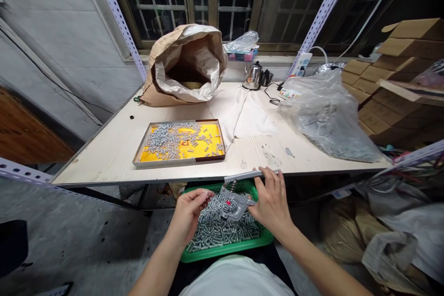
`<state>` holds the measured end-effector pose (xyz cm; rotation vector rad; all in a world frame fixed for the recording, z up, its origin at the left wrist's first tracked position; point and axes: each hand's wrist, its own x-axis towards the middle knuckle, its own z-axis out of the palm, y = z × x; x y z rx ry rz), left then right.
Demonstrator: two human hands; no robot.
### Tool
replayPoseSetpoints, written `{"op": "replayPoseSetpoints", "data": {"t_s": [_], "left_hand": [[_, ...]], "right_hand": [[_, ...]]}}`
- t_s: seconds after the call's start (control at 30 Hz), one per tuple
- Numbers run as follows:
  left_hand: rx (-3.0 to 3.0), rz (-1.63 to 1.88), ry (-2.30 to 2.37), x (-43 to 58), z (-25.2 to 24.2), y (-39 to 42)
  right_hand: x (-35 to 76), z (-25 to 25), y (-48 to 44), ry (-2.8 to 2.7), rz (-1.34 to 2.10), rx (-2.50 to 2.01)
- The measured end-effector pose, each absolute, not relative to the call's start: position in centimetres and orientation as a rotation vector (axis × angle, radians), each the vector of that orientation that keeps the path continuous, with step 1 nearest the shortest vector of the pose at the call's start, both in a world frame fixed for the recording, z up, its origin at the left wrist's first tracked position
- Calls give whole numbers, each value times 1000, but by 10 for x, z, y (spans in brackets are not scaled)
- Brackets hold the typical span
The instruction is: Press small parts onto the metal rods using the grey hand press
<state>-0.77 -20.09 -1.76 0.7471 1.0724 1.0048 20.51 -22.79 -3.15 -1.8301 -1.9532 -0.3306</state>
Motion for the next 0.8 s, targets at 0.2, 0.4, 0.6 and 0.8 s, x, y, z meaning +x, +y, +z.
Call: {"op": "replayPoseSetpoints", "data": {"t_s": [0.2, 0.4, 0.6, 0.8], "left_hand": [[1355, 684, 1212, -26, -23, -200], [1893, 739, 1860, -49, 0, -109], [1833, 476, 2004, -51, 9, -25], [1760, 657, 1662, -28, 4, -80]], "right_hand": [[223, -47, -236, -1978, -362, -1839], [230, -52, -233, -2026, -452, -1814], [224, -49, -228, -1994, -408, -1801], [225, -44, -217, -1936, -348, -1842]]}}
